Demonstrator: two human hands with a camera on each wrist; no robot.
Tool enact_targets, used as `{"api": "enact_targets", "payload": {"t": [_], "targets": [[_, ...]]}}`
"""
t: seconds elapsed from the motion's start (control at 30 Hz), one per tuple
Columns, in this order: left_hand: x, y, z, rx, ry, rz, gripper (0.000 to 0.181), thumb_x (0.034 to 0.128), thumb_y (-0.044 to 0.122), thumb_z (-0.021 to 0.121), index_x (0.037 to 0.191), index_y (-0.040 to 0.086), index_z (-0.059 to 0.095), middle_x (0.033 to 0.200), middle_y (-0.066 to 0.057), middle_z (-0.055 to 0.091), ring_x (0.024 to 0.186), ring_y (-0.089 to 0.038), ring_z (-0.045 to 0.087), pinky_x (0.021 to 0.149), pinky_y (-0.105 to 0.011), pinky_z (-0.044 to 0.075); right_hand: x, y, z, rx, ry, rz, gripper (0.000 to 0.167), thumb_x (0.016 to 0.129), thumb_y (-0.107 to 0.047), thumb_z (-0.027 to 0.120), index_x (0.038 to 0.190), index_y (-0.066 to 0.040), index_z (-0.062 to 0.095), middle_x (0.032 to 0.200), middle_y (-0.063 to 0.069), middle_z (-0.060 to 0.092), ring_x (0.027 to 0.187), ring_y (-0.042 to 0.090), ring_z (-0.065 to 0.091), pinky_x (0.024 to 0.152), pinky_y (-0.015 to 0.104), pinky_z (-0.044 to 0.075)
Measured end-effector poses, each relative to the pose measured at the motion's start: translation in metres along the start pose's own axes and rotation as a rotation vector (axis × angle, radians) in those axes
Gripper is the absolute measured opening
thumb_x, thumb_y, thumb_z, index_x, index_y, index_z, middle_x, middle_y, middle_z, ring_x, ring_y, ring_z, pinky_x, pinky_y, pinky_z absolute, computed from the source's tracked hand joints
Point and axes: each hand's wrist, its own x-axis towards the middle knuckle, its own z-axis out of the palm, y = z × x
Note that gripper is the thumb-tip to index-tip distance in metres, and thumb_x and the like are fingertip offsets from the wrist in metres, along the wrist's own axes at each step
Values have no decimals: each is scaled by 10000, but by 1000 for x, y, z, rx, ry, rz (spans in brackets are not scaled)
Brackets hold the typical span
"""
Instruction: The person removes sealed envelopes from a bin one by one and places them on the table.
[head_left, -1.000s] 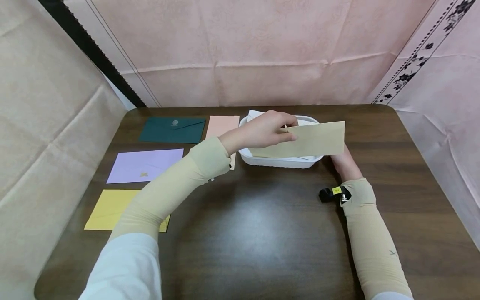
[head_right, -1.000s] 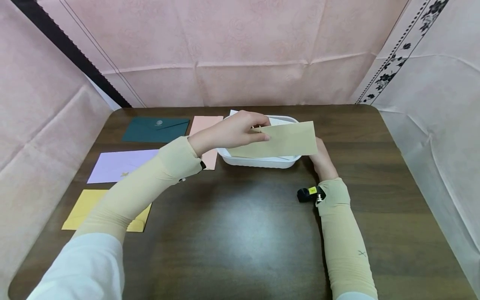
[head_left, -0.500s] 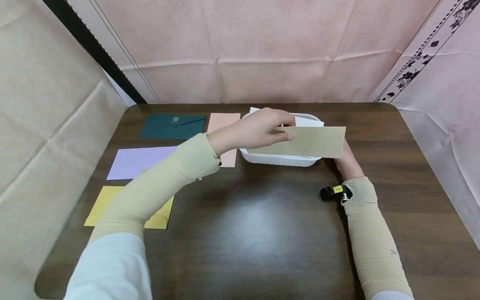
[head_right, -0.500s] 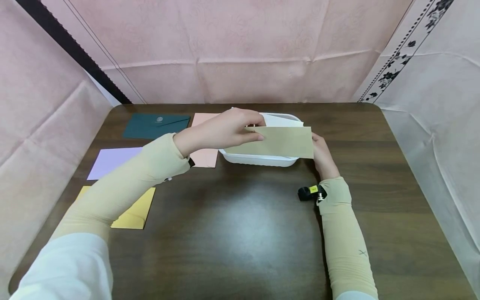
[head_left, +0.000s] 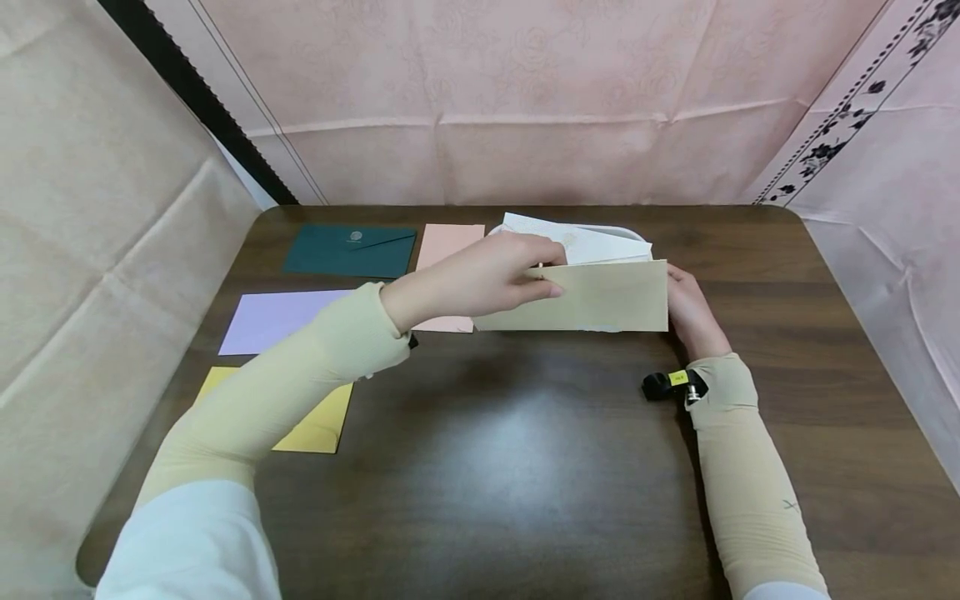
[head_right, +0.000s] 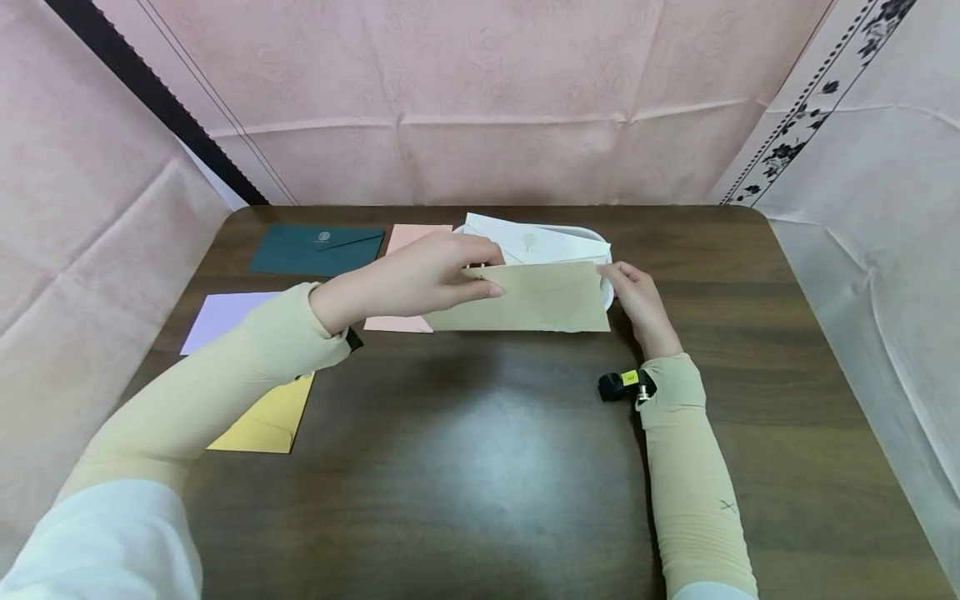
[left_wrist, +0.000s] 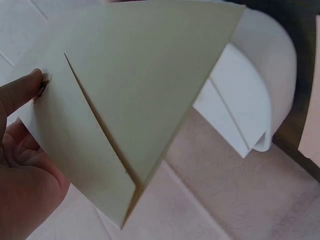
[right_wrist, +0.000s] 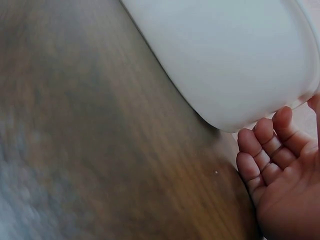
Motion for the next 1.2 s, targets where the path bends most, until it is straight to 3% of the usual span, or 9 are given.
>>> {"api": "enact_targets", "payload": {"t": [0.23, 0.6, 0.87, 1.2], "targets": [[-20, -4, 5, -47, 1, -75, 117, 976, 209, 694, 964, 122, 616, 834, 35, 545, 736, -115, 460, 719, -281, 395, 1, -1, 2, 10, -5, 28, 248, 1004, -362, 602, 836, -206, 694, 821, -108, 621, 913, 114, 497, 789, 224, 395], [-45, -14, 17, -130, -32, -133, 113, 959, 198, 715, 987, 113, 645, 905, 49, 638, 743, -128, 529, 682, -300, 435, 2, -3, 2, -64, 3, 91, 284, 979, -463, 615, 871, -207, 677, 1032, -40, 551, 1084, 159, 418, 951, 306, 312], [-61, -19, 28, -176, -83, -166, 131, 966, 209, 707, 909, 145, 608, 750, 48, 483, 675, -114, 436, 658, -289, 379, 2, -4, 3, -68, 1, 96, 297, 977, -467, 612, 870, -194, 661, 1119, 14, 501, 1124, 172, 389, 973, 321, 286], [-75, -19, 40, -239, -118, -207, 76, 960, 201, 714, 968, 153, 656, 820, 54, 561, 738, -120, 507, 657, -288, 424, 2, -5, 2, -62, -8, 104, 298, 974, -474, 614, 911, -188, 671, 1138, 11, 505, 1142, 172, 384, 1004, 326, 269]]}}
